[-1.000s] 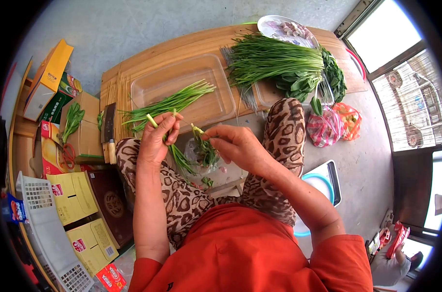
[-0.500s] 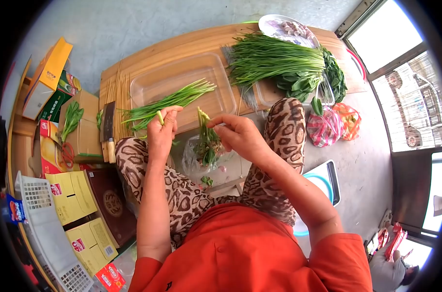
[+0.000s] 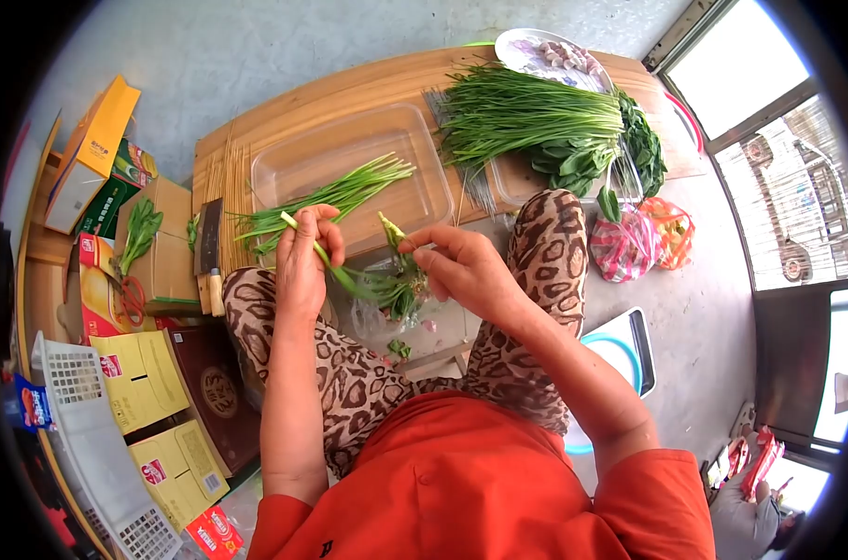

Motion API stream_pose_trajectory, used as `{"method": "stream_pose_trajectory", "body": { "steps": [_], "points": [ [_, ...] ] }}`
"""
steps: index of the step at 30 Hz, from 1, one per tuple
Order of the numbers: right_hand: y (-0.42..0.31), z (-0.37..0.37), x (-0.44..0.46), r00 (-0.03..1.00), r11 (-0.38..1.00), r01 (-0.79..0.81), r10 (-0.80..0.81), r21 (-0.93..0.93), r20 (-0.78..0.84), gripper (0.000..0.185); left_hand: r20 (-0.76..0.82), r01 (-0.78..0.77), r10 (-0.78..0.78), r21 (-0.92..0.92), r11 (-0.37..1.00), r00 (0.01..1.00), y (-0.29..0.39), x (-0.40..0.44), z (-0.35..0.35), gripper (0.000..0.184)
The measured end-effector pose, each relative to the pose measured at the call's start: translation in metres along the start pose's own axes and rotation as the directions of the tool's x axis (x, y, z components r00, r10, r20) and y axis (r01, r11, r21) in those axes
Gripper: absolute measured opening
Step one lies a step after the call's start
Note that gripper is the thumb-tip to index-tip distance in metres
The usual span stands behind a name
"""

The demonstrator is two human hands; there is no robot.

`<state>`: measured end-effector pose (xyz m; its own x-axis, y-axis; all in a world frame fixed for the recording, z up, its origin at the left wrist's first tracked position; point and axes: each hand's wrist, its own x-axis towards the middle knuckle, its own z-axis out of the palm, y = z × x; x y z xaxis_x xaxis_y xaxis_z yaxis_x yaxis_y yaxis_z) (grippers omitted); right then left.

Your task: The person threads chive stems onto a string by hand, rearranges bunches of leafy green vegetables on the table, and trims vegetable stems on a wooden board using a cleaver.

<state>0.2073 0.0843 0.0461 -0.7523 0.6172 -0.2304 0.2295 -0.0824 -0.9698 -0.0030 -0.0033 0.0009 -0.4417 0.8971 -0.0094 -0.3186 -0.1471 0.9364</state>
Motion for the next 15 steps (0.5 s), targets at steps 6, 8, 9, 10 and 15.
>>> {"method": "stream_pose_trajectory", "body": {
  "steps": [6,8,9,10,15],
  "points": [
    [-0.015,0.010,-0.004,0.999,1.000,-0.025,0.025,0.002,0.026,0.019,-0.019,0.009,-0.008,0.063,0.998,1.000,0.005,-0.003,0.002,0.052],
    [-0.019,0.011,-0.005,0.999,0.999,-0.032,0.032,-0.006,0.031,0.019,-0.025,-0.019,0.021,0.071,0.997,0.999,-0.001,0.000,0.000,0.046],
    [-0.020,0.013,-0.006,0.999,0.999,-0.039,0.040,-0.012,0.037,0.019,-0.027,-0.046,0.048,0.087,0.995,0.998,-0.005,0.001,-0.001,0.040],
    [-0.020,0.014,-0.006,0.999,0.999,-0.039,0.039,-0.013,0.037,0.019,-0.029,-0.072,0.076,0.104,0.992,0.997,-0.007,0.002,-0.002,0.035],
    [-0.019,0.018,-0.005,0.998,1.000,-0.024,0.025,-0.015,0.057,0.019,-0.032,-0.049,0.049,-0.007,0.999,0.998,-0.004,0.001,0.000,0.025]
  ]
}}
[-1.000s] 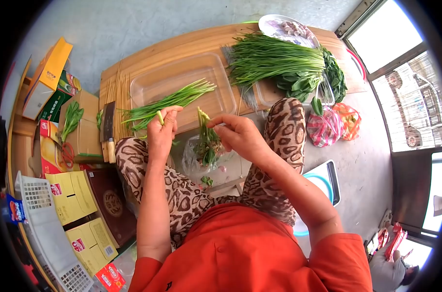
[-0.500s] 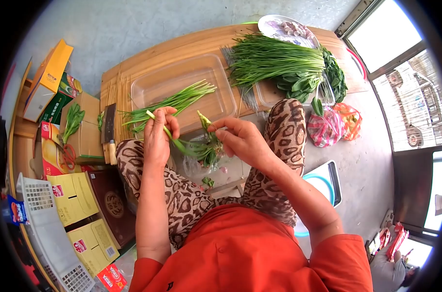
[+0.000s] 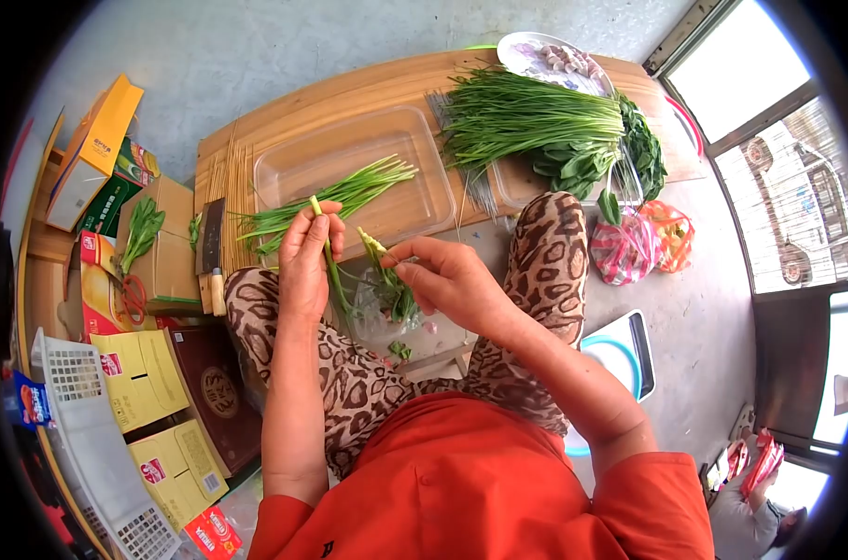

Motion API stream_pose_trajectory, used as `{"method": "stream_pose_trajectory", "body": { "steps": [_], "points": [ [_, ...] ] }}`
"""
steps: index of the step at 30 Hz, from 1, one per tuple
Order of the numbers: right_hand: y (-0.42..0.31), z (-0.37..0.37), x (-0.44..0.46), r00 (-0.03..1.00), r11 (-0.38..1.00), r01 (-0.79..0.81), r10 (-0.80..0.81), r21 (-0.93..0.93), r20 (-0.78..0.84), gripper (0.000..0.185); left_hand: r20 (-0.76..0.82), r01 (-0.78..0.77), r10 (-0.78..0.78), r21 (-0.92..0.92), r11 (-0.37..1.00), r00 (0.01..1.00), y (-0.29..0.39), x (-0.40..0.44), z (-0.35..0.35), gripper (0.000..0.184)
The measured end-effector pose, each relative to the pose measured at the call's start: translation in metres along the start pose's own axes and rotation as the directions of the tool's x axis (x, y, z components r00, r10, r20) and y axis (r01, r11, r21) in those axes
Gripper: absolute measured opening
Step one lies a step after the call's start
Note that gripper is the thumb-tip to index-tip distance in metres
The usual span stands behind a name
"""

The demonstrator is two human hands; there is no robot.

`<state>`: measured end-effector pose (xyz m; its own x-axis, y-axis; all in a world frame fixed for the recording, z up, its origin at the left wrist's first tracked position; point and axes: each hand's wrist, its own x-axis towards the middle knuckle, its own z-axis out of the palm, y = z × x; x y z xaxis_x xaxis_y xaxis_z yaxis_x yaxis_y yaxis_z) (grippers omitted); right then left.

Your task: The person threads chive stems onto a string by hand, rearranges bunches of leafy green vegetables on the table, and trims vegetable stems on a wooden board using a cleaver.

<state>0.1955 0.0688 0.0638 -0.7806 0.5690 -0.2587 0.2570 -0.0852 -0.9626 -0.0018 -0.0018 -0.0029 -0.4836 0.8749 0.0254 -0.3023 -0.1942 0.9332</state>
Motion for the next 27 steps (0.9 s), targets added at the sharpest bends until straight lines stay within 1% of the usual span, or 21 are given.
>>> {"method": "stream_pose_trajectory", "body": {
  "steps": [2,5,8,14,17,19,23,27],
  "points": [
    [0.0036,0.0008,0.0014,1.000,1.000,0.007,-0.007,-0.011,-0.001,0.019,0.001,0.017,-0.017,-0.016,1.000,1.000,0.0020,-0.0012,0.0019,0.024],
    [0.0040,0.0022,0.0019,1.000,1.000,0.013,-0.013,-0.028,-0.005,0.019,0.011,0.015,-0.015,0.026,1.000,1.000,0.0027,-0.0021,0.0037,0.026],
    [0.0028,0.0022,0.0023,1.000,0.999,0.014,-0.014,-0.041,-0.011,0.019,-0.016,0.010,-0.009,0.040,0.999,1.000,0.0033,-0.0018,0.0042,0.023],
    [0.0029,0.0020,0.0029,1.000,0.998,0.011,-0.012,-0.060,-0.013,0.020,0.000,0.030,-0.030,0.034,0.999,1.000,0.0061,-0.0028,0.0041,0.026],
    [0.0049,0.0021,0.0035,1.000,0.998,0.009,-0.010,-0.054,-0.014,0.020,0.003,0.036,-0.036,0.019,0.999,0.999,0.0077,-0.0030,0.0046,0.027],
    [0.0050,0.0021,0.0032,1.000,0.999,0.007,-0.008,-0.053,-0.015,0.020,0.016,0.040,-0.040,-0.024,0.999,0.999,0.0065,-0.0025,0.0032,0.026],
    [0.0049,0.0026,0.0019,1.000,0.998,0.012,-0.013,-0.059,-0.014,0.019,0.022,0.022,-0.022,-0.004,1.000,1.000,0.0023,-0.0016,0.0001,0.027],
    [0.0062,0.0030,0.0018,1.000,0.998,0.024,-0.025,-0.062,-0.011,0.019,0.014,0.013,-0.012,-0.041,0.999,1.000,0.0006,-0.0013,-0.0015,0.023]
  ]
}}
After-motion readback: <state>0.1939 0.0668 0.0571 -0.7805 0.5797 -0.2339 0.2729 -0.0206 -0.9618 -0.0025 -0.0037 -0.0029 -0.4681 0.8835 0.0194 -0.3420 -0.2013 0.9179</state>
